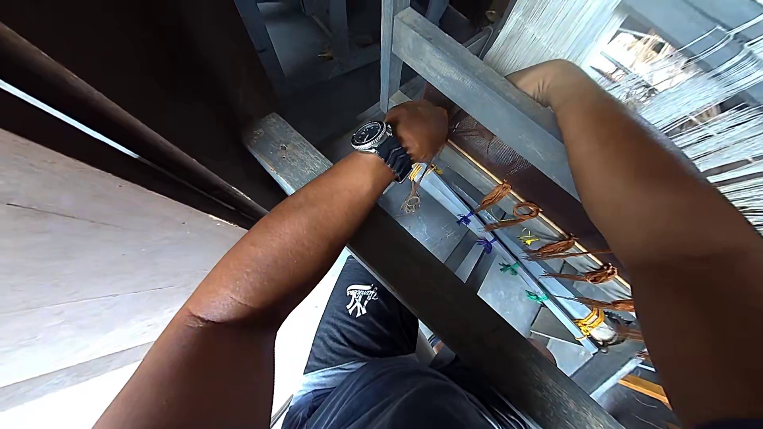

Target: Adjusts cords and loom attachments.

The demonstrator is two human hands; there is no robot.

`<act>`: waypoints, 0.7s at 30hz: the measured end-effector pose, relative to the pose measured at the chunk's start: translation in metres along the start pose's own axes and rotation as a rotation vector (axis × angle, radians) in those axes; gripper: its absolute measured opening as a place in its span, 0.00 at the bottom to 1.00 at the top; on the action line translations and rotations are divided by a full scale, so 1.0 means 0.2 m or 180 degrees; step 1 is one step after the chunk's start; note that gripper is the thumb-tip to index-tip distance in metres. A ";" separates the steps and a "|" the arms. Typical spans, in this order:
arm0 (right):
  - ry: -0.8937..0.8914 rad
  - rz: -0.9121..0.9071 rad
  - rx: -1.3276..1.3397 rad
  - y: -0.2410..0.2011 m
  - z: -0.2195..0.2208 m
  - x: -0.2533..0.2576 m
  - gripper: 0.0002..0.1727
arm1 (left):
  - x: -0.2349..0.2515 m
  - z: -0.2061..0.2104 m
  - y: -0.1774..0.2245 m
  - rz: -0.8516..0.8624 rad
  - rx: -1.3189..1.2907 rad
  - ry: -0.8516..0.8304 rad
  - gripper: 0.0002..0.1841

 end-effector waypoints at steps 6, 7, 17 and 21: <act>-0.0109 -0.0036 -0.0062 -0.02 0.02 -0.03 0.16 | -0.06 -0.08 0.09 -0.0049 0.0413 -0.0247 0.06; -0.0107 -0.0034 -0.0059 -0.01 0.02 -0.02 0.16 | -0.06 -0.09 0.09 -0.0014 0.0405 -0.0225 0.06; -0.0004 0.0184 0.0090 0.00 0.02 -0.03 0.17 | 0.04 -0.13 0.13 -0.0019 0.0743 -0.0078 0.07; 0.0136 0.0179 -0.0087 -0.02 0.01 -0.07 0.16 | 0.00 -0.15 0.15 0.0266 0.0815 -0.0385 0.07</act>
Point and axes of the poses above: each hand's wrist, its own x-axis towards the middle knuckle, its own z-axis out of the palm, y = z × x, the point moved 7 cm from there along x, towards the middle knuckle, and after that the axes turned 3 degrees about -x, right-handed, at the moved point
